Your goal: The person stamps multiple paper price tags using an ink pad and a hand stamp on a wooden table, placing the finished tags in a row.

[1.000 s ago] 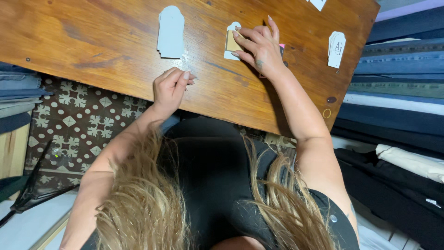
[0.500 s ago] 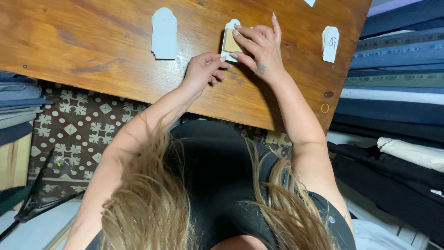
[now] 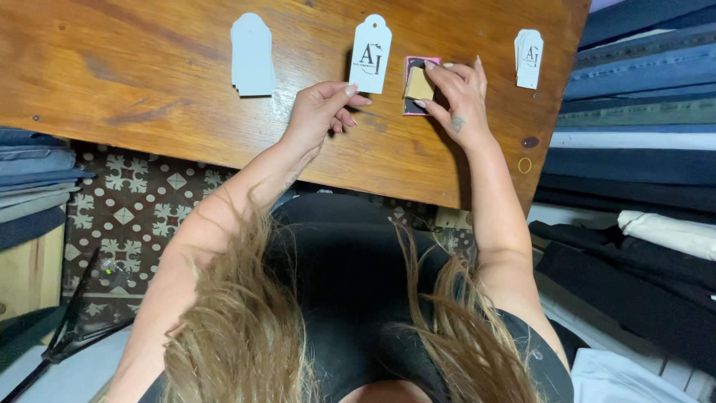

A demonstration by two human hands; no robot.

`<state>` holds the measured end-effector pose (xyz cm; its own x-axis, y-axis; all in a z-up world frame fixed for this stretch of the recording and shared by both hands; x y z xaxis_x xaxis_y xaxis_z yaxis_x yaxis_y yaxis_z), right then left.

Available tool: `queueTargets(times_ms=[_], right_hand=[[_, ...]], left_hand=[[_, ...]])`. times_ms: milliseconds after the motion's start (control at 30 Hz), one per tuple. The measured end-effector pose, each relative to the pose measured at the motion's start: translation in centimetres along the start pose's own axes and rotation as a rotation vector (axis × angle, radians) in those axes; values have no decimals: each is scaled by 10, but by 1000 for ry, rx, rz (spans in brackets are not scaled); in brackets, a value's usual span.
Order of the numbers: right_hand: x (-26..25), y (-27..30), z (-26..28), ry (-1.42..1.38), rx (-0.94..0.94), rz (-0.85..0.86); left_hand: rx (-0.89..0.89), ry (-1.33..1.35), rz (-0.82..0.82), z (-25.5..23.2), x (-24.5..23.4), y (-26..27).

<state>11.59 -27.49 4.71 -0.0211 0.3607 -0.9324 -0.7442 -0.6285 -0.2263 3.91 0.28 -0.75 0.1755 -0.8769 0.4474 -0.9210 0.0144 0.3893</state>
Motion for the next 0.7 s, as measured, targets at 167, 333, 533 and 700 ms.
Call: queueTargets(times_ms=[167,333,533,700], right_hand=[[-9,4,25,-289,121,-204],[21,7,23,-1058,528,-304],[-8,-10,-43,-1260,820,-327],[-53,-60,-130,-1128,1152,-465]], left_hand=[[63,-7,59,-11,30,0],[201,96,153,-6,69,-14],[103,-58,147,-7,91,-21],[-3,-112,222,5,76,-9]])
Point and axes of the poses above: each hand's wrist, its own y-axis away from the middle knuckle, its own x-axis out of the palm, z = x × y, the point moved 3 cm from there along -y, towards the middle knuckle, and after that the axes turned 5 degrees about x, right-handed, at the moved point
